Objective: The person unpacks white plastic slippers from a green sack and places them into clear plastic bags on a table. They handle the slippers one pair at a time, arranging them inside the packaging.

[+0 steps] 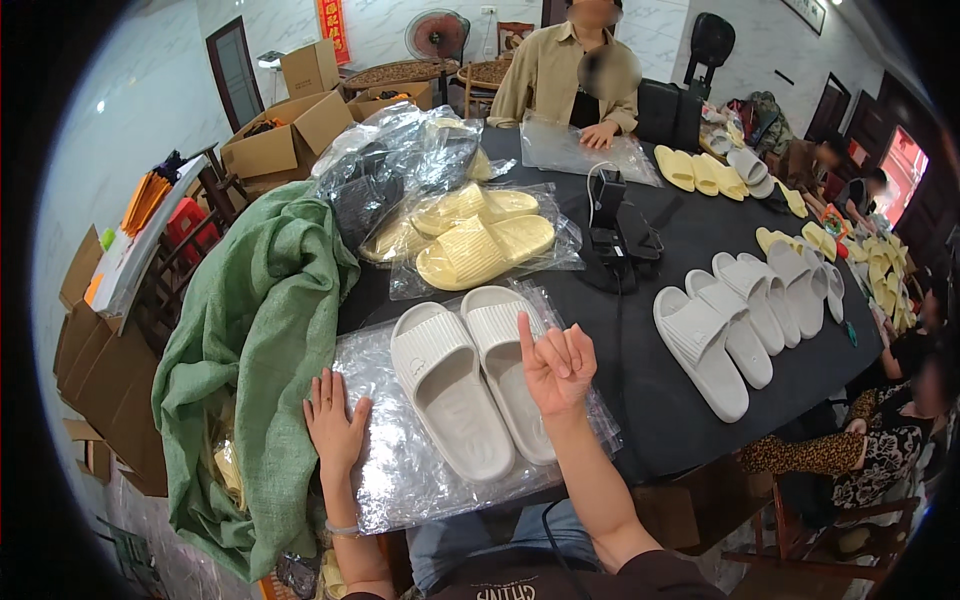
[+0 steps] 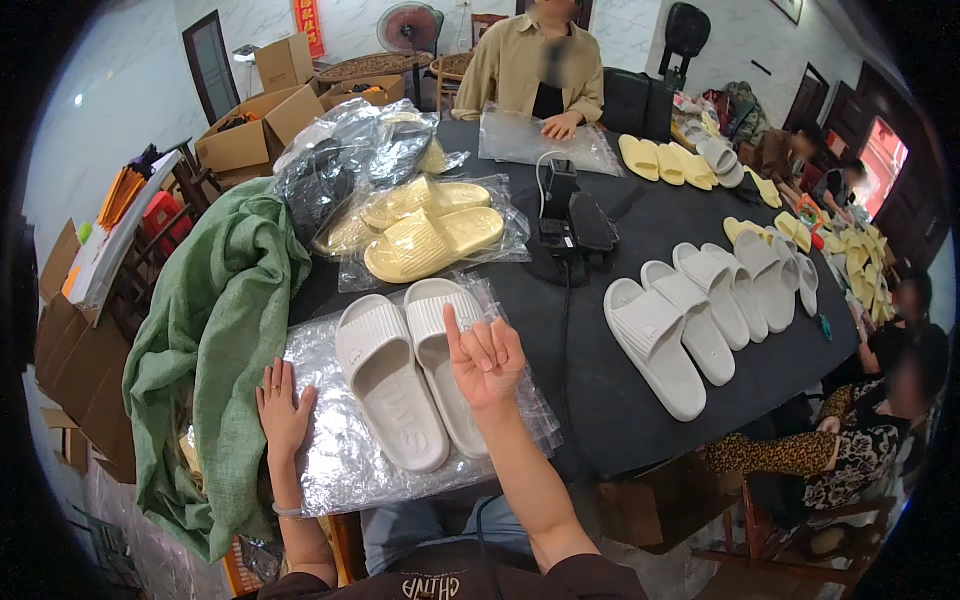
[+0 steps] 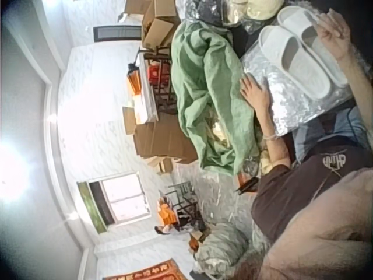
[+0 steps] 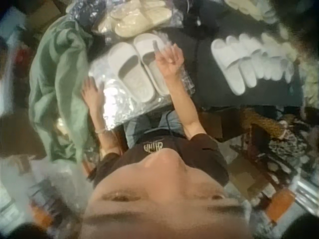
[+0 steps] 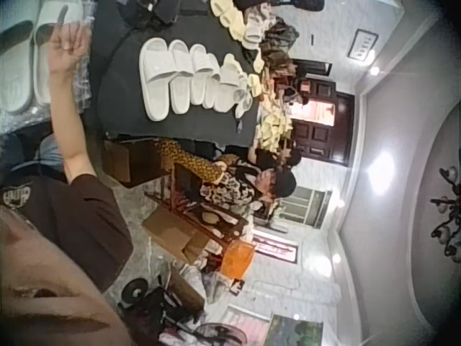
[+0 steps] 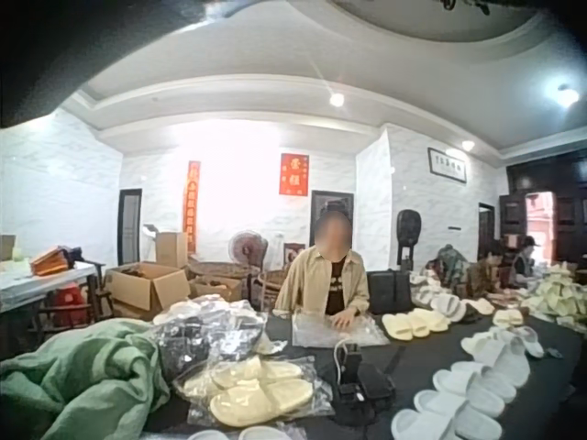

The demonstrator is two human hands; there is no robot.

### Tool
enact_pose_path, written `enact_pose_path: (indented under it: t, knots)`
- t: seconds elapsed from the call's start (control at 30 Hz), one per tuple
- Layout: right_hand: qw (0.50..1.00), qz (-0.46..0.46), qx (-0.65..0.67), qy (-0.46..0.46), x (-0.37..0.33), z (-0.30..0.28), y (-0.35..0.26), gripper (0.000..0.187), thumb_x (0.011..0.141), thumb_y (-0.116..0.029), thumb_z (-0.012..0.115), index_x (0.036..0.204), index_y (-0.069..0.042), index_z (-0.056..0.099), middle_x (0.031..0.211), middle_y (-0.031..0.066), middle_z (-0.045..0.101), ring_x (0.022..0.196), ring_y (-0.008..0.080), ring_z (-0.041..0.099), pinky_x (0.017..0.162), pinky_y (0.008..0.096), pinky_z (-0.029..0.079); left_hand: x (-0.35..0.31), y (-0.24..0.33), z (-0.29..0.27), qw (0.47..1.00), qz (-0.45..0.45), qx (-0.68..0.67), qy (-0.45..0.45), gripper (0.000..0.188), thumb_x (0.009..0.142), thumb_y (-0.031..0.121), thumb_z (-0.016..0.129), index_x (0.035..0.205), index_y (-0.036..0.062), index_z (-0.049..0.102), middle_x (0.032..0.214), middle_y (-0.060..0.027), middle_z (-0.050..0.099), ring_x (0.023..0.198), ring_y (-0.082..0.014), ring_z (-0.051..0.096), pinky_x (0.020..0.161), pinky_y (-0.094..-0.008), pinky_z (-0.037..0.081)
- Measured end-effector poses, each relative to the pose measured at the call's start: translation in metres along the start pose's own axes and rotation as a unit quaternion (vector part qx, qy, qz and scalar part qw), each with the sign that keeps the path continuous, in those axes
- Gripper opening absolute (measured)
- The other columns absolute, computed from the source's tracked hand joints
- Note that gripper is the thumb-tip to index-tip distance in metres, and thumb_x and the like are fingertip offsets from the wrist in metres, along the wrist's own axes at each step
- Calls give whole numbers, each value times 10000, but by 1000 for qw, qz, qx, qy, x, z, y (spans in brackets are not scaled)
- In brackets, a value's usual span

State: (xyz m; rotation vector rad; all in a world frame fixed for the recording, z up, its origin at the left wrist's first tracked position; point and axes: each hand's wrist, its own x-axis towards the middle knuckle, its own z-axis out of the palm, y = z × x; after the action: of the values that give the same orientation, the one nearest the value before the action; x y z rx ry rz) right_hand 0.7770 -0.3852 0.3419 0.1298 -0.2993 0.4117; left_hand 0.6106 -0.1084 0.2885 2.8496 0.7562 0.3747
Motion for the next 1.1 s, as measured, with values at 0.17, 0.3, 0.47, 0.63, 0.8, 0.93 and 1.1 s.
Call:
enact_pose_path:
  t: [0.17,0.3,0.47,0.63,0.8,0.93,1.1]
  knots:
    - [1000,8,4,-12,-2,-2,-2,533,1001,-226,408,490,-117,305,467,-8,287,363,97,320,1133,300,286,-1,3,-4,1000,-4,0,-6,639,922,454,462,1413,55,373,1511,-95,286,1410,-270,214,1142,-468,125]
    - [1000,13,13,-3,-2,-1,1,576,1001,-369,393,495,-107,313,467,0,289,360,109,326,1115,308,313,0,3,-4,1000,-7,-3,-6,636,923,452,459,1414,57,373,1511,-93,286,1411,-267,212,1144,-465,119]
    - [999,20,-3,-35,-1,-1,0,629,1007,-460,280,501,-90,326,484,8,303,358,122,328,1082,324,352,-1,1,-2,1000,-4,-1,-2,634,924,451,459,1413,57,375,1511,-90,287,1411,-266,212,1145,-462,113]
    - [996,74,22,-50,-4,-13,-3,657,1013,-473,185,500,-88,327,487,12,306,361,134,334,949,343,452,-1,1,0,1000,1,-6,2,633,923,452,461,1408,53,382,1512,-90,285,1410,-269,215,1142,-467,118]
    - [986,135,15,-101,0,-17,-4,596,1005,-494,206,775,-68,552,575,33,391,412,145,389,842,348,493,0,3,-3,1000,-7,-8,-1,636,921,454,468,1404,49,386,1514,-89,283,1408,-274,218,1138,-473,128]
    - [966,248,-22,-73,-3,13,3,694,941,-628,244,1379,-93,297,920,163,599,542,176,524,796,416,518,-2,-4,0,1000,1,-3,16,665,903,483,476,1401,52,392,1494,-102,319,1394,-293,246,1127,-494,151]
    - [964,257,-43,-58,-6,11,-2,818,921,-672,223,1496,-98,129,962,176,661,520,180,547,645,378,523,-1,-2,3,1000,9,-11,20,666,905,489,474,1408,62,384,1499,-92,312,1397,-286,240,1128,-493,145]
